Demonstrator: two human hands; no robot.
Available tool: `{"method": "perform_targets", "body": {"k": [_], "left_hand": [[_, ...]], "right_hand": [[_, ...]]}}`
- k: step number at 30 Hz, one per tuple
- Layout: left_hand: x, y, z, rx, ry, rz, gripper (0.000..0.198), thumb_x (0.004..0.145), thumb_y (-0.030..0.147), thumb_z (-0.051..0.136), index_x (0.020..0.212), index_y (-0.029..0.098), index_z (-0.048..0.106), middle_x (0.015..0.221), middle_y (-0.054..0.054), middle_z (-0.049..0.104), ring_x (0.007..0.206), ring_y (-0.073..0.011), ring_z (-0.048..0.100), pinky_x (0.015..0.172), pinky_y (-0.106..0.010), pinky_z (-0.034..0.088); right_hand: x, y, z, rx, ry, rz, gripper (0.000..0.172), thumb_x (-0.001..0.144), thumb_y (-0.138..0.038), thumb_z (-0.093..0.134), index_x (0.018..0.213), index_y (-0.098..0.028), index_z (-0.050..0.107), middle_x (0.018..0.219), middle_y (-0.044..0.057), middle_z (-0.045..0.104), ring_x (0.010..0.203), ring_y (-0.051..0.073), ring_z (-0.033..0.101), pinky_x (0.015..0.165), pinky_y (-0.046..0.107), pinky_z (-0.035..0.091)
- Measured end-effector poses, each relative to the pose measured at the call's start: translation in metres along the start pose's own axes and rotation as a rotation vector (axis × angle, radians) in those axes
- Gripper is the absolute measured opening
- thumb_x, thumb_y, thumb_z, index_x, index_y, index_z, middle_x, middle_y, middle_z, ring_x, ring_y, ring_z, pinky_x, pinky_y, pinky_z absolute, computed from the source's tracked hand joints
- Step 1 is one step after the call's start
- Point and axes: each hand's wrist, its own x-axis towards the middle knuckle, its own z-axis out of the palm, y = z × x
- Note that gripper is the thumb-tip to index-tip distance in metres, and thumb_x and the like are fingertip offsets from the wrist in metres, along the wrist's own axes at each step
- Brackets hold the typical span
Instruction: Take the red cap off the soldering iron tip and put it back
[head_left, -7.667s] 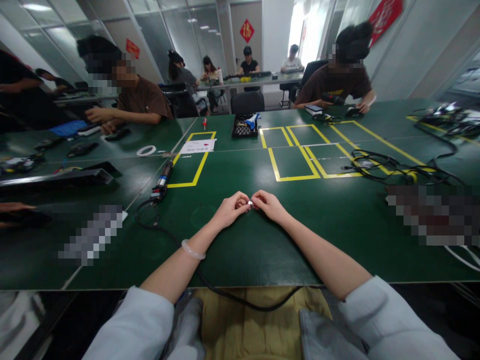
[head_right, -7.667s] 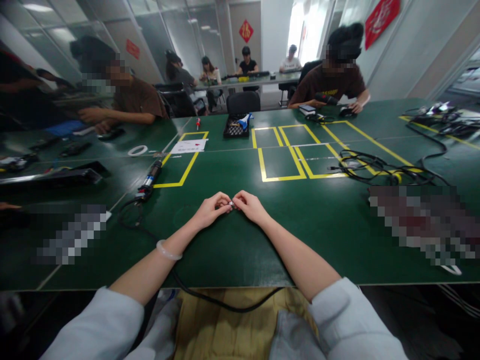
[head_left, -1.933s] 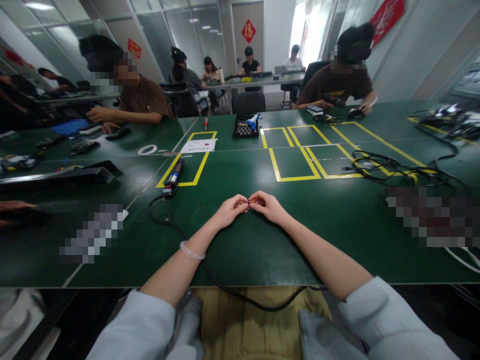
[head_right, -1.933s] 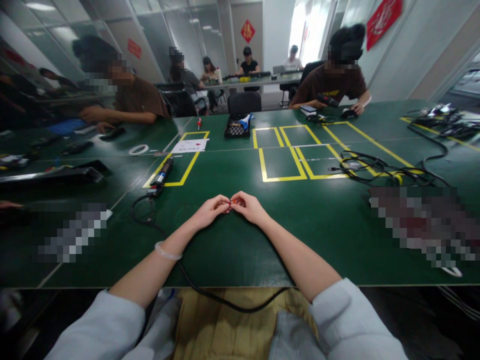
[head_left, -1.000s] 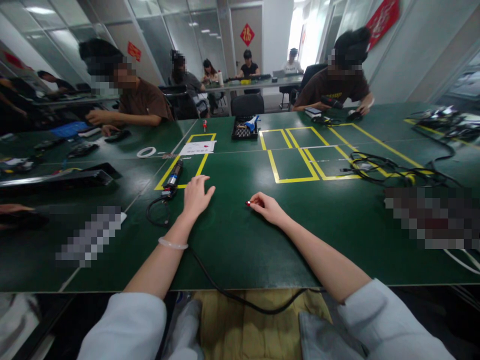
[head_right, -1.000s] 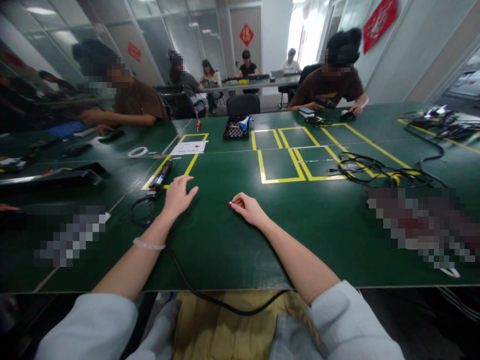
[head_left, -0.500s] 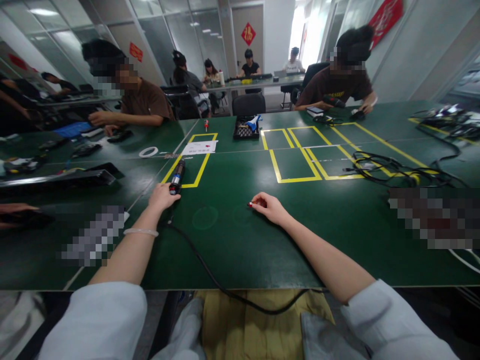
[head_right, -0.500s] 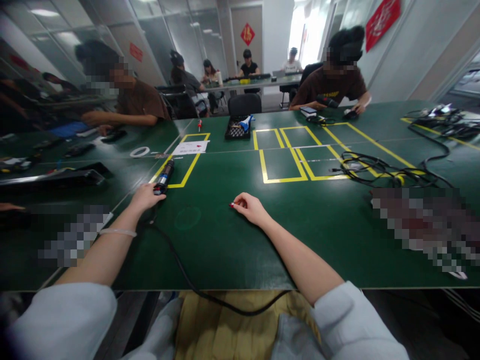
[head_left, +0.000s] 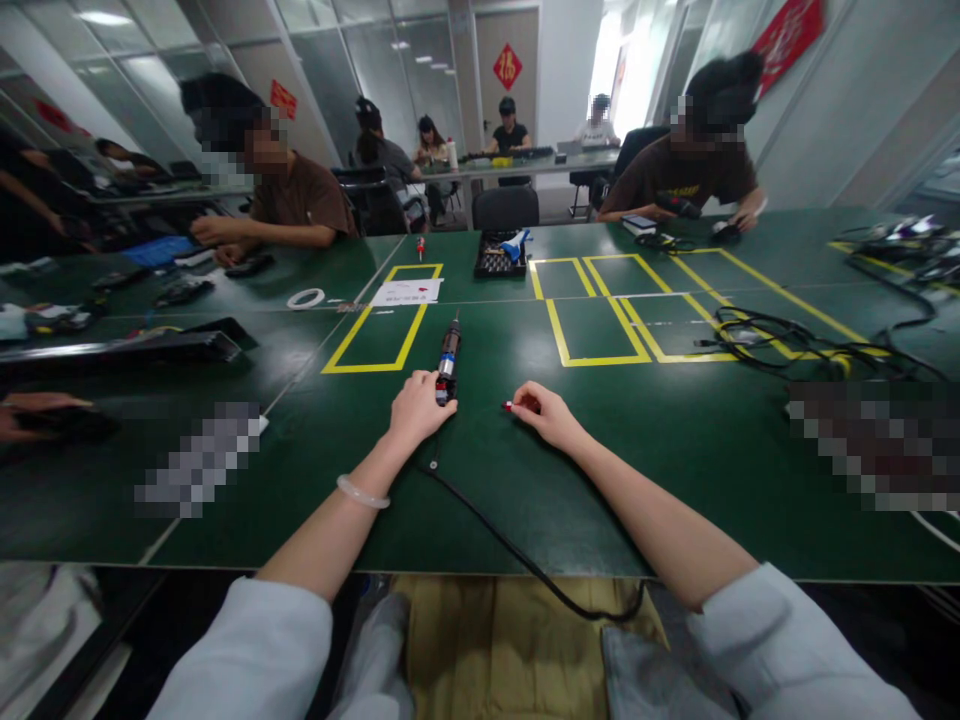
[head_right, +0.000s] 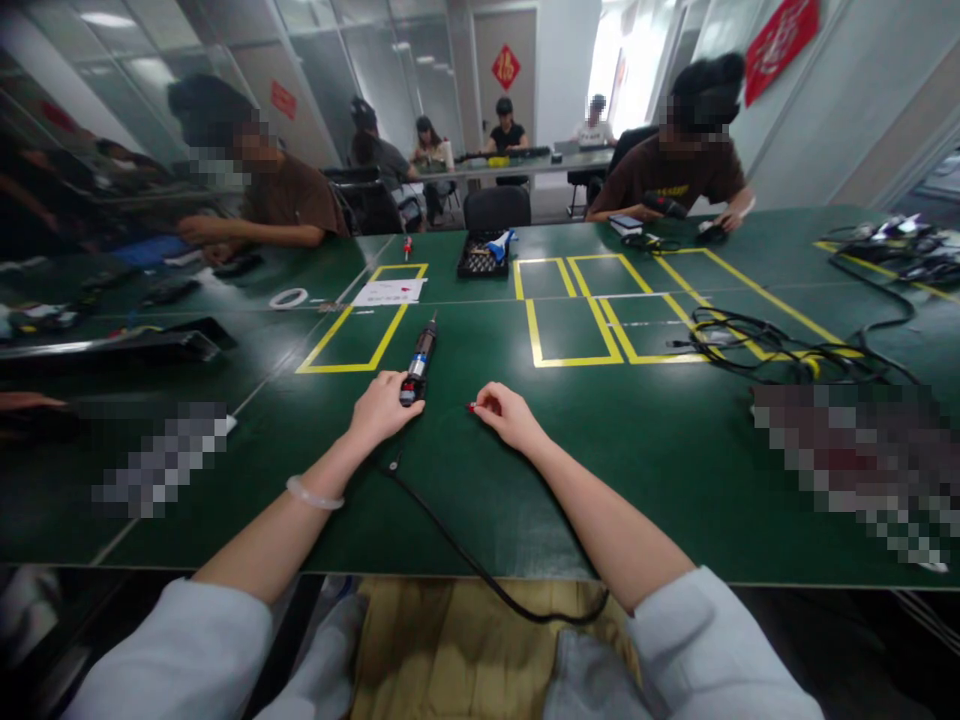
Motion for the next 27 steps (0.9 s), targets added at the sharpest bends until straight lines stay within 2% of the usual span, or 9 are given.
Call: {"method": "perform_targets", "body": {"k": [5,9,15,21,27], "left_hand": [[-0.018,0.053,-0.002,-0.019,0.008,0.148,0.052,0.079,0.045,0.06,0.122,0.018,0.05,0.118,-0.01,0.054,0.104,-0.025,0.055,0.085,-0.034,0.046],[-0.027,0.075,-0.002,-0.048,0.015,0.229,0.051,0.079,0.043,0.061,0.123,0.019,0.049,0.117,-0.01,0.054,0.104,-0.0248,0.055,0.086,-0.034,0.046],[-0.03,0.081,0.001,-0.123,0.0,0.297,0.054,0.078,0.04,0.061,0.126,0.019,0.048,0.121,-0.013,0.053,0.106,-0.0268,0.054,0.088,-0.038,0.046],[-0.031,0.082,0.002,-0.12,-0.003,0.28,0.056,0.079,0.041,0.061,0.13,0.021,0.046,0.125,-0.013,0.053,0.107,-0.0279,0.055,0.087,-0.039,0.045],[-0.029,0.085,0.007,-0.09,0.014,0.264,0.063,0.084,0.054,0.054,0.134,0.019,0.042,0.123,-0.014,0.053,0.105,-0.0283,0.056,0.084,-0.039,0.044]], "right_hand": [[0.001,0.005,0.001,-0.056,0.018,-0.056,0.007,0.085,-0.026,0.057,0.083,-0.019,0.055,0.079,0.0,0.053,0.067,0.012,0.048,0.064,0.024,0.04],[-0.001,0.001,0.001,-0.124,0.012,-0.078,0.005,0.084,-0.021,0.057,0.081,-0.019,0.054,0.079,-0.001,0.051,0.066,0.012,0.048,0.064,0.024,0.04],[-0.001,-0.004,-0.002,-0.157,-0.037,-0.068,0.006,0.084,-0.022,0.06,0.08,-0.019,0.057,0.079,0.0,0.048,0.066,0.012,0.049,0.066,0.025,0.04],[0.0,-0.007,-0.004,-0.187,0.0,-0.02,0.012,0.086,-0.025,0.059,0.078,-0.018,0.065,0.075,0.001,0.054,0.065,0.012,0.05,0.064,0.025,0.039],[-0.003,-0.011,-0.006,-0.135,0.015,0.015,0.022,0.091,-0.031,0.052,0.082,-0.017,0.067,0.077,0.002,0.065,0.069,0.014,0.056,0.068,0.026,0.041]]}}
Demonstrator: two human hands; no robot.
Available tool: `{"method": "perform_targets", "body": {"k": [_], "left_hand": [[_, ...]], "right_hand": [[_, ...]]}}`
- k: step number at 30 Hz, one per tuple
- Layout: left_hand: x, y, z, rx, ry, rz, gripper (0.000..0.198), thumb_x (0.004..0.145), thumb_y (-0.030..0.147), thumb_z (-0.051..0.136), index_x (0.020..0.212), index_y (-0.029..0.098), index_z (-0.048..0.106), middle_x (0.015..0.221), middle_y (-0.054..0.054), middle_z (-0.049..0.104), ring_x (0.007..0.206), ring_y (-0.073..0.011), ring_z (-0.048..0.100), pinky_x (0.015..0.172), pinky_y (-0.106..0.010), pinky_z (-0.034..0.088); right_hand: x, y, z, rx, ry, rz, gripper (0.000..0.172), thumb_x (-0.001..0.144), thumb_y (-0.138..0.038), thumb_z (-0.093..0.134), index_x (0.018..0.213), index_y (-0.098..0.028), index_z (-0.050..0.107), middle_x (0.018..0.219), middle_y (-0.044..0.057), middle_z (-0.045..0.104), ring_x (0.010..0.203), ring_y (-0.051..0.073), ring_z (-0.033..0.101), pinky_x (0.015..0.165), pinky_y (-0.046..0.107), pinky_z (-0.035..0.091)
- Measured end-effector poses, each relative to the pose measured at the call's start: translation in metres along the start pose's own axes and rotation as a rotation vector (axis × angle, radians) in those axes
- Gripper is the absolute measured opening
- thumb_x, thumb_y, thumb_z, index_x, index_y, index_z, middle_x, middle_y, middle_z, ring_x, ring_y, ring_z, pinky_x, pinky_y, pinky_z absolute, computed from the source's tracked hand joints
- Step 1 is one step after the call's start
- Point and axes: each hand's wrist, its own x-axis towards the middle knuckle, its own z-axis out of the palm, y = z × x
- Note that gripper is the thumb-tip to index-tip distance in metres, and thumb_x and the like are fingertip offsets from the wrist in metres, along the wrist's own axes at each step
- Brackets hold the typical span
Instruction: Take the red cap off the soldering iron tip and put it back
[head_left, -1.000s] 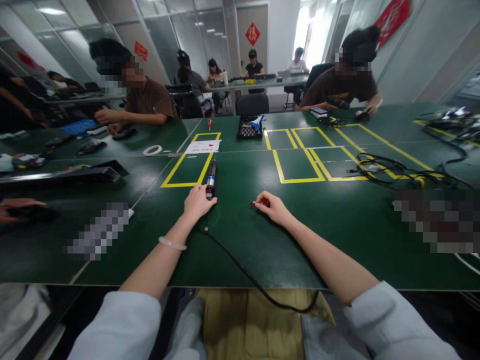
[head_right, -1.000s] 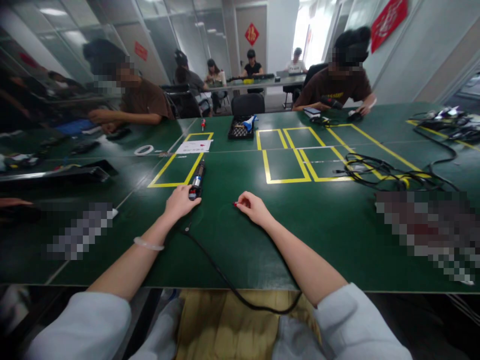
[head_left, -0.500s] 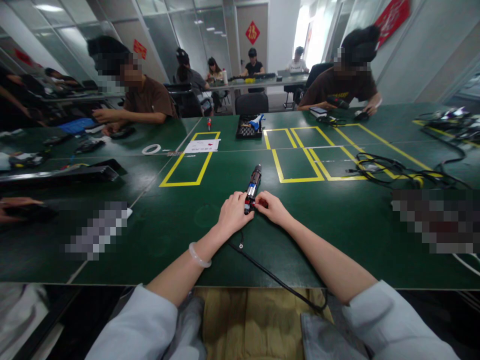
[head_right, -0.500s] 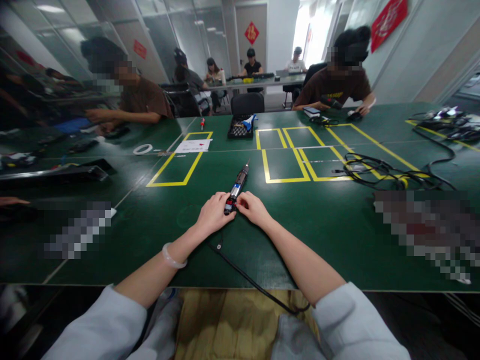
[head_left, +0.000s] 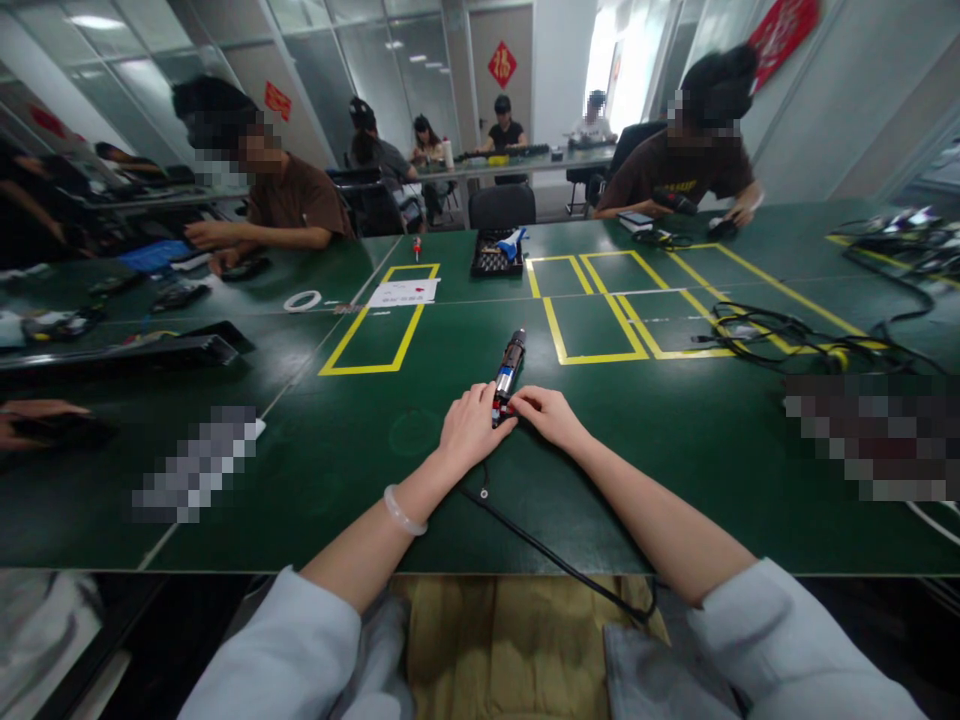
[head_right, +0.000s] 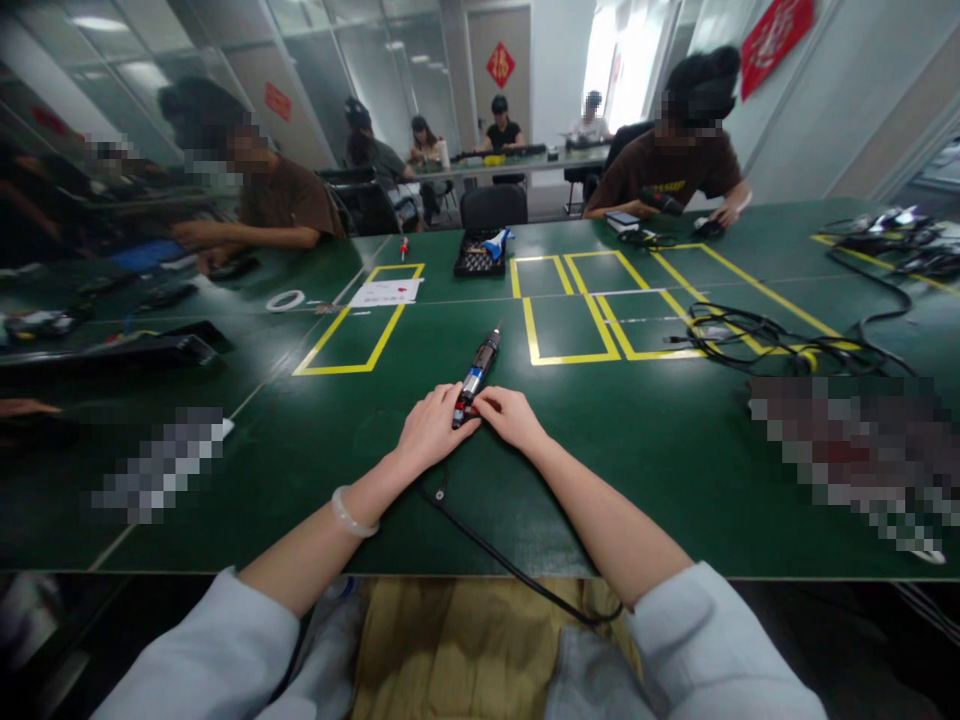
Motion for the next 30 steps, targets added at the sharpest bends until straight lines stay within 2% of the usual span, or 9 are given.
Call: {"method": "perform_targets", "body": {"k": [4,7,10,13,17,25,28,30], "left_hand": [[0.004,-0.002,0.002,0.033,0.024,-0.01,0.063,0.089,0.056,0.046,0.138,0.018,0.04,0.119,-0.015,0.055,0.105,-0.0283,0.054,0.083,-0.039,0.042],[0.004,-0.009,-0.001,0.062,0.023,0.012,0.062,0.088,0.054,0.048,0.139,0.019,0.04,0.118,-0.014,0.055,0.106,-0.0286,0.053,0.085,-0.039,0.041],[0.004,-0.024,-0.005,0.088,0.007,0.025,0.063,0.088,0.054,0.049,0.14,0.019,0.039,0.121,-0.015,0.054,0.107,-0.0295,0.051,0.087,-0.04,0.04],[0.003,-0.047,-0.011,0.12,-0.031,-0.027,0.063,0.088,0.054,0.047,0.141,0.02,0.039,0.125,-0.015,0.052,0.11,-0.0304,0.05,0.091,-0.041,0.038],[0.002,-0.096,-0.02,0.179,-0.097,-0.163,0.064,0.089,0.056,0.042,0.141,0.019,0.039,0.131,-0.015,0.048,0.112,-0.0321,0.048,0.091,-0.041,0.039],[0.004,-0.223,-0.04,0.241,-0.154,-0.491,0.062,0.086,0.057,0.04,0.131,0.015,0.047,0.13,-0.022,0.047,0.116,-0.0385,0.047,0.088,-0.047,0.042],[0.005,-0.258,-0.049,0.241,-0.173,-0.589,0.063,0.085,0.057,0.042,0.13,0.014,0.047,0.13,-0.024,0.047,0.118,-0.041,0.047,0.088,-0.049,0.042],[0.005,-0.273,-0.054,0.236,-0.186,-0.64,0.062,0.084,0.057,0.043,0.129,0.015,0.049,0.131,-0.025,0.047,0.119,-0.0418,0.047,0.088,-0.05,0.042]], "right_hand": [[-0.001,0.001,0.001,0.101,0.013,0.043,0.022,0.091,-0.035,0.05,0.09,-0.017,0.063,0.079,0.001,0.066,0.07,0.014,0.058,0.068,0.025,0.043],[0.0,0.002,0.002,0.119,0.005,0.042,0.021,0.09,-0.035,0.051,0.092,-0.018,0.062,0.081,0.001,0.066,0.07,0.014,0.057,0.068,0.025,0.044],[0.0,0.001,0.001,0.104,-0.009,0.047,0.019,0.089,-0.033,0.053,0.094,-0.018,0.062,0.079,0.001,0.064,0.067,0.013,0.055,0.067,0.025,0.043],[0.0,0.0,-0.001,0.08,-0.022,0.056,0.018,0.088,-0.032,0.053,0.094,-0.018,0.062,0.077,0.0,0.063,0.066,0.013,0.054,0.066,0.025,0.042],[0.0,-0.001,-0.002,0.051,-0.04,0.054,0.017,0.088,-0.03,0.053,0.093,-0.018,0.063,0.078,0.001,0.063,0.066,0.013,0.053,0.065,0.025,0.042],[0.001,0.004,0.003,-0.013,-0.058,0.028,0.016,0.088,-0.027,0.053,0.09,-0.018,0.065,0.078,0.002,0.065,0.066,0.013,0.054,0.065,0.025,0.041],[0.002,0.006,0.003,-0.026,-0.059,0.016,0.016,0.088,-0.027,0.053,0.09,-0.018,0.066,0.078,0.002,0.065,0.066,0.013,0.054,0.064,0.025,0.04],[0.002,0.007,0.003,-0.03,-0.058,0.015,0.016,0.088,-0.028,0.053,0.089,-0.018,0.066,0.078,0.002,0.065,0.067,0.013,0.055,0.065,0.025,0.041]]}}
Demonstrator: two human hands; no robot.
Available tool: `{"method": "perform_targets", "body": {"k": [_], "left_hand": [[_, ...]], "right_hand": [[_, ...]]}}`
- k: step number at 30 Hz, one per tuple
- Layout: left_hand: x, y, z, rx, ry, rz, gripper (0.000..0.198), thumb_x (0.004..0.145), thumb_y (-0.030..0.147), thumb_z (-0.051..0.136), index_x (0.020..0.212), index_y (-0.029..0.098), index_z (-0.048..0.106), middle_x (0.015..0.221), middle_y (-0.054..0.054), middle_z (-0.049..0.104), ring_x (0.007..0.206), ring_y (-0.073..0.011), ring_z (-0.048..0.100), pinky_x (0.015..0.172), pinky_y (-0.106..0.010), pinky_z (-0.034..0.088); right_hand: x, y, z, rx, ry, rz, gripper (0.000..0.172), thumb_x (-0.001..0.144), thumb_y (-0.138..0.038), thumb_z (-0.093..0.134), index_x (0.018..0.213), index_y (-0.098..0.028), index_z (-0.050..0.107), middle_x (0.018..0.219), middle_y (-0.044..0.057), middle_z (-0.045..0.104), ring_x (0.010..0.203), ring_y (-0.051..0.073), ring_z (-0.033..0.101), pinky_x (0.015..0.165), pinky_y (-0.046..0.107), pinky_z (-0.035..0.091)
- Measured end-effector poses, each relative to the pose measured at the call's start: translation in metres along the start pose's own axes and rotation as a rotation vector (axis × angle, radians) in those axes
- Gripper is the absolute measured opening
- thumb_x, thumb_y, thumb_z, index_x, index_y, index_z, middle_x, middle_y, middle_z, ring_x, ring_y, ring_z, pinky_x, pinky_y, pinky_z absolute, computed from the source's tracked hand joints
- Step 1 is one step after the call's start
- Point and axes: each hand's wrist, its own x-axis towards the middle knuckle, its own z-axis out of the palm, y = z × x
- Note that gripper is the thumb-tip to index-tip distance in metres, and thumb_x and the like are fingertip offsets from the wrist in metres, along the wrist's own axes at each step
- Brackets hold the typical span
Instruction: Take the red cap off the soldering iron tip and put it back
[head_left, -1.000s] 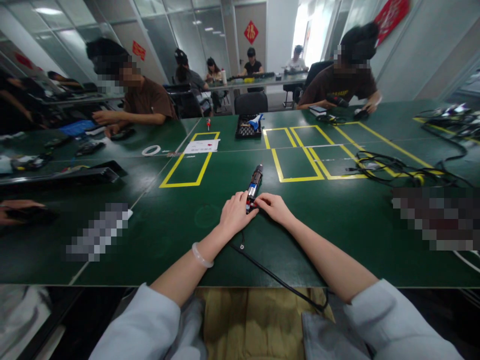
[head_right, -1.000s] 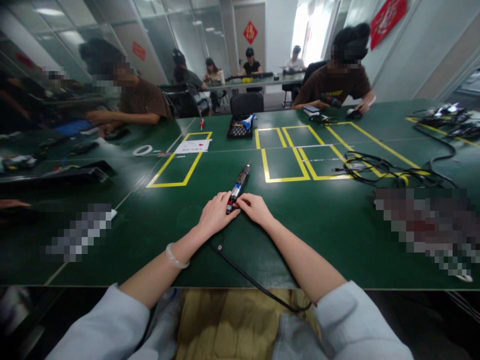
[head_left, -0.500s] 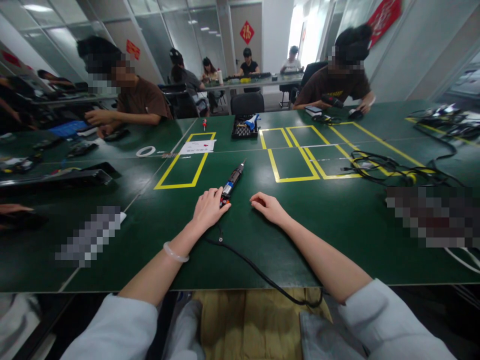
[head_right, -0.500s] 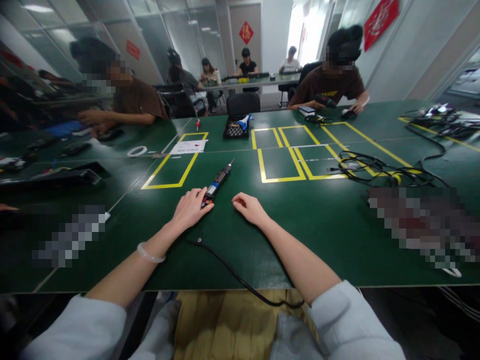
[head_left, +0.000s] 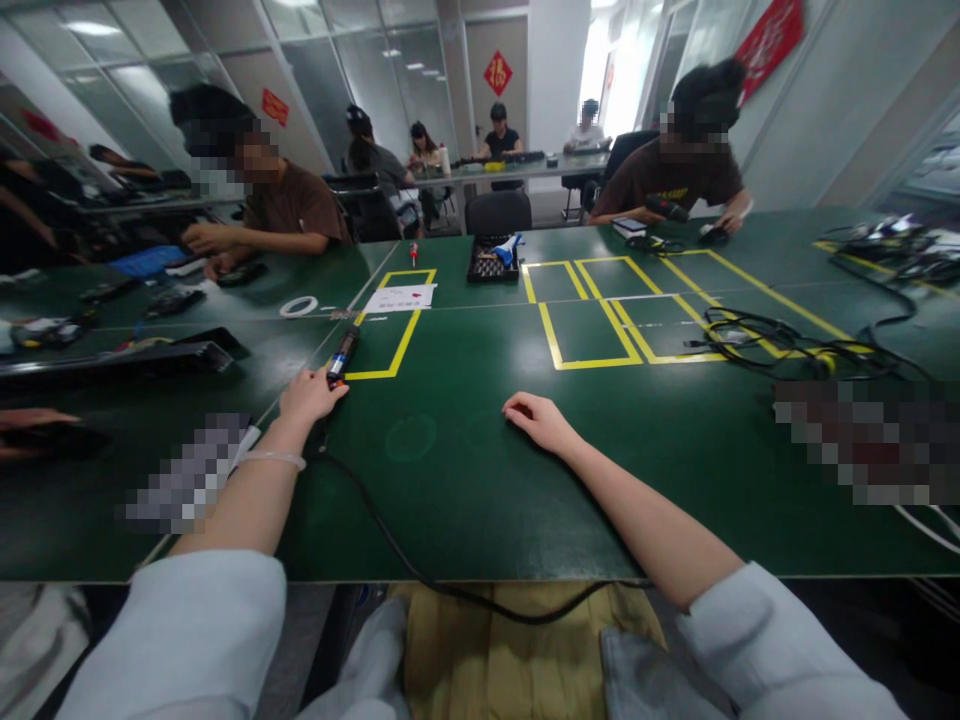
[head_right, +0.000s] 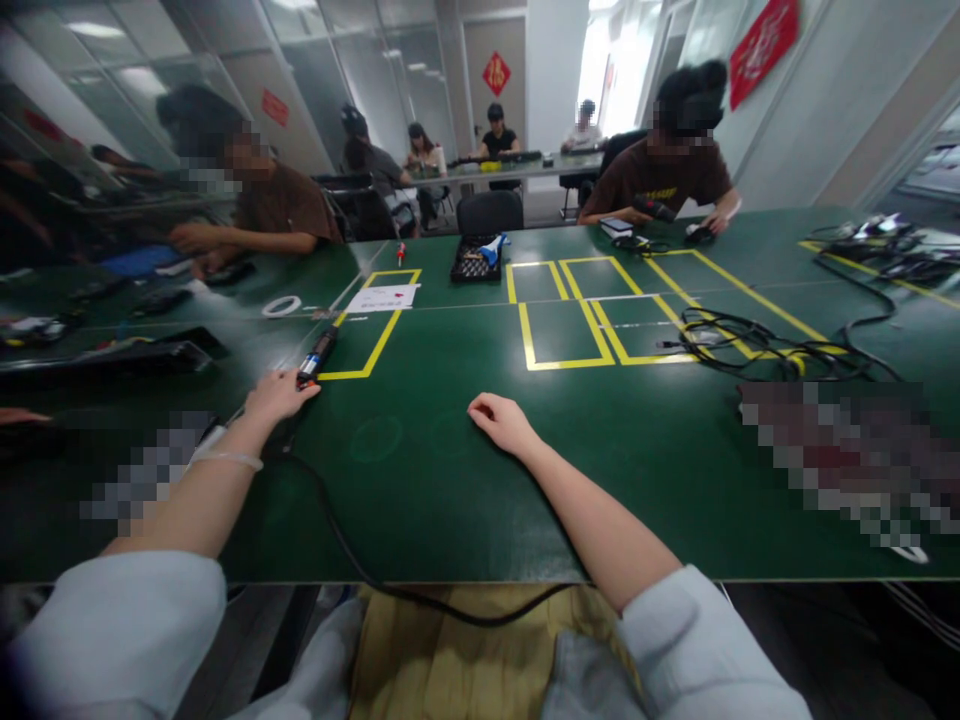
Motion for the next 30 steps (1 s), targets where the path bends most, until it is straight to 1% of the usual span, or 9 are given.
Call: {"method": "perform_targets", "body": {"k": [3,7,14,19,22,26,30], "left_hand": [[0.007,-0.011,0.0,0.002,-0.01,-0.044,0.061,0.083,0.059,0.045,0.127,0.017,0.051,0.132,-0.025,0.046,0.119,-0.0423,0.047,0.087,-0.05,0.042],[0.008,-0.014,0.004,0.035,0.026,-0.056,0.059,0.085,0.057,0.044,0.127,0.016,0.049,0.13,-0.023,0.048,0.118,-0.0406,0.048,0.085,-0.049,0.043],[0.003,-0.012,0.006,0.029,0.087,-0.035,0.056,0.085,0.055,0.046,0.123,0.014,0.053,0.126,-0.026,0.051,0.115,-0.0426,0.049,0.083,-0.049,0.043],[0.001,-0.01,0.005,0.031,0.1,-0.044,0.055,0.084,0.053,0.048,0.124,0.014,0.052,0.126,-0.025,0.052,0.115,-0.043,0.05,0.083,-0.048,0.043],[-0.001,-0.007,0.006,0.033,0.119,-0.051,0.054,0.085,0.05,0.048,0.123,0.013,0.05,0.122,-0.025,0.055,0.11,-0.0417,0.054,0.081,-0.047,0.043],[-0.008,-0.002,0.008,-0.013,0.171,-0.114,0.054,0.086,0.046,0.048,0.125,0.009,0.045,0.11,-0.024,0.062,0.099,-0.0382,0.06,0.078,-0.045,0.045],[-0.011,0.004,0.005,-0.035,0.188,-0.142,0.042,0.088,0.041,0.045,0.114,0.009,0.051,0.106,-0.025,0.063,0.097,-0.0374,0.061,0.078,-0.045,0.045]], "right_hand": [[0.0,0.0,-0.001,0.004,0.002,0.001,0.017,0.088,-0.028,0.053,0.089,-0.017,0.066,0.078,0.002,0.066,0.067,0.013,0.055,0.065,0.025,0.041],[0.001,0.0,-0.001,0.0,0.005,0.004,0.016,0.088,-0.028,0.053,0.089,-0.017,0.066,0.079,0.002,0.066,0.068,0.014,0.056,0.066,0.025,0.041],[0.005,0.001,0.0,0.0,0.005,0.014,0.017,0.088,-0.028,0.053,0.088,-0.018,0.066,0.078,0.002,0.066,0.068,0.014,0.056,0.066,0.025,0.042],[0.005,-0.001,0.0,-0.007,0.004,0.02,0.016,0.088,-0.028,0.054,0.087,-0.017,0.066,0.078,0.002,0.066,0.068,0.014,0.056,0.066,0.025,0.042],[0.005,0.0,0.0,-0.006,-0.001,0.015,0.017,0.088,-0.028,0.053,0.087,-0.017,0.066,0.078,0.002,0.066,0.068,0.014,0.057,0.066,0.025,0.042],[0.005,0.002,0.001,-0.005,0.001,0.014,0.017,0.088,-0.029,0.054,0.087,-0.017,0.067,0.078,0.002,0.067,0.068,0.014,0.057,0.066,0.024,0.043],[0.005,0.003,0.002,-0.012,-0.001,0.011,0.017,0.088,-0.028,0.054,0.086,-0.017,0.067,0.076,0.002,0.067,0.066,0.013,0.056,0.064,0.024,0.042]]}}
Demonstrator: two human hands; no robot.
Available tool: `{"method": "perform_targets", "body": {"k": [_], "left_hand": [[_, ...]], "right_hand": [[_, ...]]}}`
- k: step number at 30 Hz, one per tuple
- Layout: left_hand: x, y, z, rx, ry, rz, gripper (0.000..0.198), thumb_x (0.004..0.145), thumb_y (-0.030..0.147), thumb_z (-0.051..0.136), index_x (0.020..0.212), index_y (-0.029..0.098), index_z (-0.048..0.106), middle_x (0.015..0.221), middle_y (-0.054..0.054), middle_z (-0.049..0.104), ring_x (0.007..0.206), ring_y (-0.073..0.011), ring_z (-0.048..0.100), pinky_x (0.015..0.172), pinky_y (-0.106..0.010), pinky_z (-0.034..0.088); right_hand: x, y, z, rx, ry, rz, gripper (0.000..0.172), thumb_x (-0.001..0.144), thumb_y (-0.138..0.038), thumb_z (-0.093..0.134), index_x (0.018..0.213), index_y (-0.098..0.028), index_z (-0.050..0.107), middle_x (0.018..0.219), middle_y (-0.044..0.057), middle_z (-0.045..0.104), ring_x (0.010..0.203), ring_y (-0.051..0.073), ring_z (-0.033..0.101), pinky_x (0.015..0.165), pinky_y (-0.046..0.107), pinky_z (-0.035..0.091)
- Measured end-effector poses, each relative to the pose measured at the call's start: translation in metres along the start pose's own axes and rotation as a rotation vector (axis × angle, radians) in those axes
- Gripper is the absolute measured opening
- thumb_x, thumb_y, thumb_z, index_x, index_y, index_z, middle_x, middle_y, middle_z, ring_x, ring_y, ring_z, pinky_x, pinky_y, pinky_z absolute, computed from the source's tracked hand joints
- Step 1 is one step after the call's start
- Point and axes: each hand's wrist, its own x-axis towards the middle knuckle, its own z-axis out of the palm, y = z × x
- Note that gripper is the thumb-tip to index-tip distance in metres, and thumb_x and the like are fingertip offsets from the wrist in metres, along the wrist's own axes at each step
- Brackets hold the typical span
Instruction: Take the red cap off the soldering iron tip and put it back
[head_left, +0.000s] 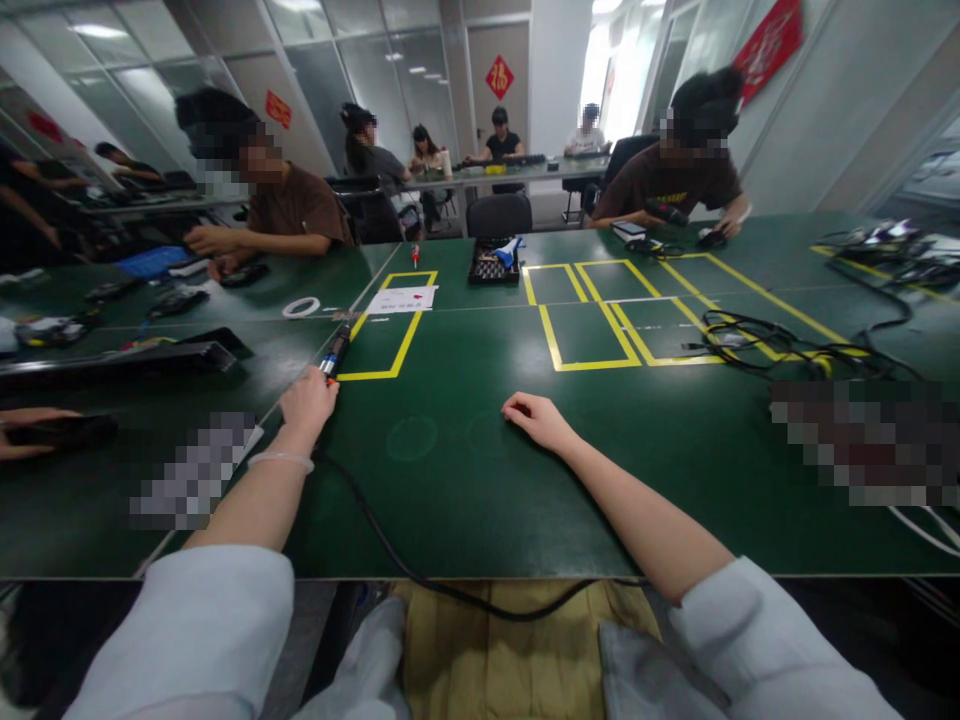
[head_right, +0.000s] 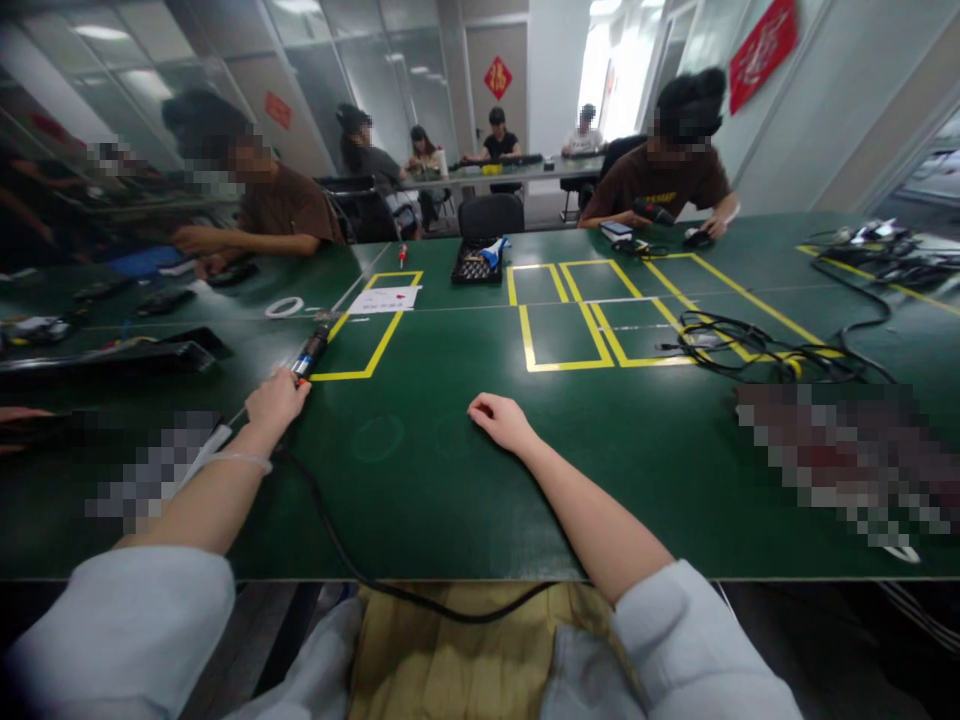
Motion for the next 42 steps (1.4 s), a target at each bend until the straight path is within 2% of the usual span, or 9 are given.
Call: {"method": "perform_targets", "body": {"k": [3,6,10,13,15,21,26,32,42], "left_hand": [[-0.001,0.016,-0.007,-0.112,0.099,-0.004,0.033,0.088,0.036,0.045,0.106,0.011,0.056,0.106,-0.023,0.063,0.098,-0.036,0.061,0.082,-0.047,0.045],[-0.016,0.054,-0.012,-0.497,0.092,0.109,0.027,0.085,0.033,0.051,0.102,0.013,0.059,0.099,-0.015,0.066,0.093,-0.0269,0.063,0.085,-0.042,0.046],[-0.065,0.126,-0.012,-1.159,-0.353,0.346,0.037,0.084,0.039,0.054,0.11,0.014,0.061,0.088,-0.007,0.065,0.077,-0.0144,0.062,0.08,-0.032,0.05],[-0.107,0.166,-0.011,-1.25,-0.677,0.474,0.046,0.084,0.04,0.056,0.122,0.015,0.059,0.092,-0.006,0.063,0.079,-0.0127,0.059,0.079,-0.03,0.048],[-0.127,0.179,-0.013,-1.228,-0.783,0.593,0.05,0.085,0.039,0.057,0.129,0.015,0.055,0.094,-0.005,0.062,0.08,-0.0124,0.057,0.079,-0.029,0.046],[-0.146,0.181,-0.014,-1.156,-0.807,0.823,0.057,0.088,0.036,0.055,0.139,0.015,0.043,0.082,-0.001,0.058,0.077,-0.0129,0.055,0.076,-0.027,0.043],[-0.147,0.18,-0.005,-1.173,-0.741,0.792,0.055,0.083,0.035,0.061,0.132,0.017,0.045,0.094,-0.004,0.061,0.079,-0.0125,0.057,0.075,-0.026,0.044],[-0.15,0.179,-0.001,-1.159,-0.622,0.777,0.025,0.081,0.033,0.063,0.097,0.016,0.055,0.091,-0.003,0.063,0.08,-0.0125,0.06,0.077,-0.027,0.047],[-0.15,0.178,-0.001,-1.128,-0.577,0.787,0.029,0.086,0.04,0.057,0.104,0.017,0.058,0.096,-0.005,0.065,0.086,-0.0154,0.062,0.08,-0.029,0.048]], "right_hand": [[0.0,0.0,0.0,0.015,-0.01,0.01,0.016,0.087,-0.027,0.054,0.087,-0.017,0.067,0.078,0.003,0.068,0.069,0.014,0.058,0.066,0.025,0.043],[-0.001,0.002,0.001,0.045,-0.016,0.012,0.016,0.087,-0.027,0.054,0.088,-0.017,0.066,0.078,0.003,0.068,0.07,0.015,0.06,0.069,0.026,0.045],[-0.003,0.004,0.002,0.11,-0.023,0.003,0.016,0.087,-0.028,0.053,0.091,-0.017,0.064,0.078,0.002,0.066,0.069,0.014,0.059,0.07,0.027,0.045],[-0.005,0.004,0.002,0.21,-0.008,0.009,0.027,0.085,-0.028,0.056,0.109,-0.017,0.057,0.078,0.0,0.064,0.065,0.012,0.056,0.066,0.025,0.045],[-0.006,0.003,0.002,0.257,-0.019,0.006,0.039,0.083,-0.028,0.059,0.12,-0.018,0.05,0.078,-0.001,0.062,0.063,0.011,0.054,0.064,0.024,0.044],[-0.007,-0.004,0.001,0.195,-0.129,-0.087,0.017,0.085,-0.026,0.056,0.1,-0.018,0.056,0.079,0.0,0.062,0.066,0.011,0.054,0.066,0.024,0.044],[-0.007,-0.004,0.002,0.157,-0.103,-0.091,0.015,0.082,-0.026,0.059,0.094,-0.018,0.053,0.076,-0.001,0.061,0.064,0.011,0.054,0.064,0.024,0.043],[-0.007,-0.005,0.002,0.092,-0.066,-0.059,0.015,0.079,-0.024,0.062,0.09,-0.018,0.054,0.07,-0.003,0.057,0.061,0.011,0.052,0.061,0.024,0.042],[-0.006,-0.006,0.001,0.152,-0.048,-0.017,0.018,0.084,-0.031,0.06,0.094,-0.016,0.063,0.074,0.0,0.061,0.063,0.011,0.053,0.062,0.024,0.042]]}}
